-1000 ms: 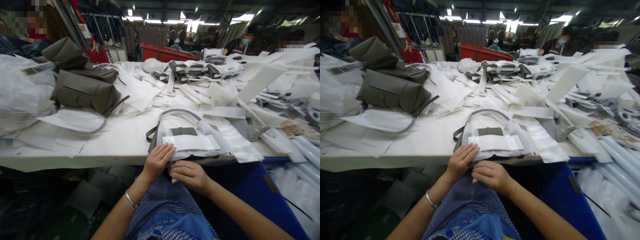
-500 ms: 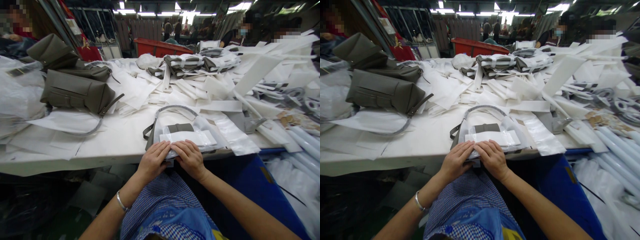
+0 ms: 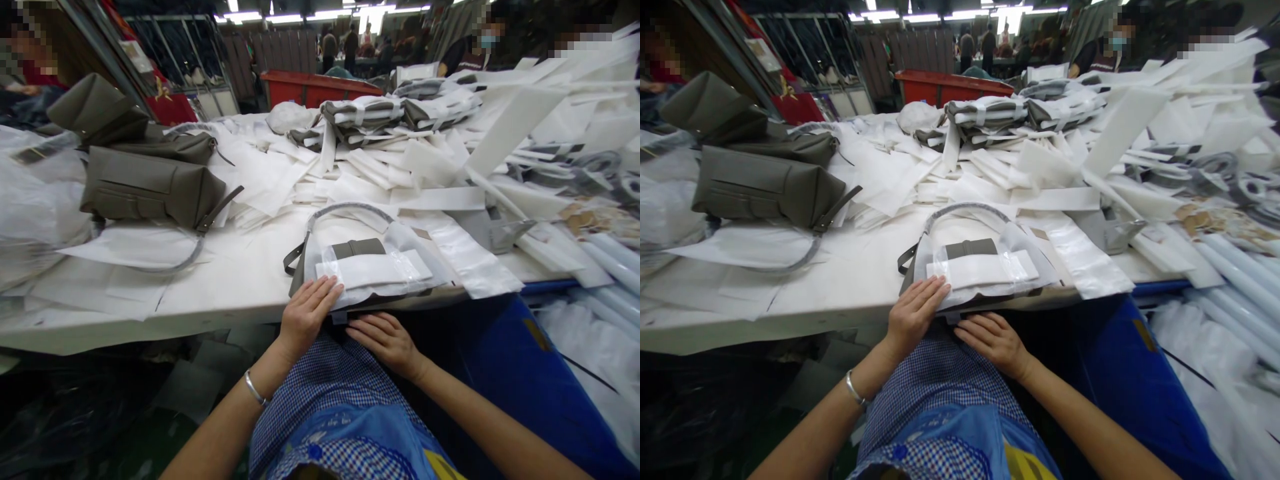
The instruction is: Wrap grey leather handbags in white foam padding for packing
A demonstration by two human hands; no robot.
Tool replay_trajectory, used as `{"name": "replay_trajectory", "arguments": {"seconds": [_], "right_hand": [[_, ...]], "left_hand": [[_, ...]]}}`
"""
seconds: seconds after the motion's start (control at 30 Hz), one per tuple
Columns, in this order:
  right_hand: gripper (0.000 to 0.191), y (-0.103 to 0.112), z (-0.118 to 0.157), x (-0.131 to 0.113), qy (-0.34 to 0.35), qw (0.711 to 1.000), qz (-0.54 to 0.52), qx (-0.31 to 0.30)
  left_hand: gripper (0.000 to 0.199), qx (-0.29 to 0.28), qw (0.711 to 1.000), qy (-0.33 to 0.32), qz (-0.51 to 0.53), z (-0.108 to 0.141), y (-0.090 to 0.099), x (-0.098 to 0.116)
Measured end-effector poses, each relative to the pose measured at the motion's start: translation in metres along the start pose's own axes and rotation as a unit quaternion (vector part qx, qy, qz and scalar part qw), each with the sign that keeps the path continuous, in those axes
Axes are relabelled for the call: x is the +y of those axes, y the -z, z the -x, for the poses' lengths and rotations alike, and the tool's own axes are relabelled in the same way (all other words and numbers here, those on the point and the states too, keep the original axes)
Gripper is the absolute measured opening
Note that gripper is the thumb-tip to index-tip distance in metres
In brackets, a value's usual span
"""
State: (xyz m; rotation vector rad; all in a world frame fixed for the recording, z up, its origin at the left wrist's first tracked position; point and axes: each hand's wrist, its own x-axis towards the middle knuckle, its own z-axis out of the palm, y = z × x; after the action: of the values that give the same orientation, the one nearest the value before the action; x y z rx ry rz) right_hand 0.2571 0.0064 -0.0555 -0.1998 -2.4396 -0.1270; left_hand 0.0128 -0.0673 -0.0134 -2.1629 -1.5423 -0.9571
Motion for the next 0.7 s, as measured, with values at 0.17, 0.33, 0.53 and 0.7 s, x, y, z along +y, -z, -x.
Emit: {"name": "replay_trajectory", "arguments": {"seconds": [0.17, 0.33, 0.53, 0.7], "right_hand": [[0.038, -0.032, 0.009, 0.009, -0.015, 0.999, 0.030, -0.011], [0.040, -0.049, -0.008, 0.018, 0.022, 0.999, 0.012, 0.037], [0.022, -0.050, -0.014, 0.012, 0.033, 0.996, -0.011, 0.079], [0.018, -0.038, -0.020, 0.002, 0.036, 0.995, -0.045, 0.083]], "left_hand": [[0.047, -0.004, 1.000, 0.003, 0.016, -0.004, 0.002, 0.000], [0.050, -0.010, 0.999, 0.012, 0.034, -0.005, 0.003, -0.002], [0.050, -0.021, 0.999, 0.020, 0.030, -0.004, 0.003, -0.001], [0.049, -0.017, 0.999, 0.017, 0.028, -0.005, 0.004, -0.001]]}}
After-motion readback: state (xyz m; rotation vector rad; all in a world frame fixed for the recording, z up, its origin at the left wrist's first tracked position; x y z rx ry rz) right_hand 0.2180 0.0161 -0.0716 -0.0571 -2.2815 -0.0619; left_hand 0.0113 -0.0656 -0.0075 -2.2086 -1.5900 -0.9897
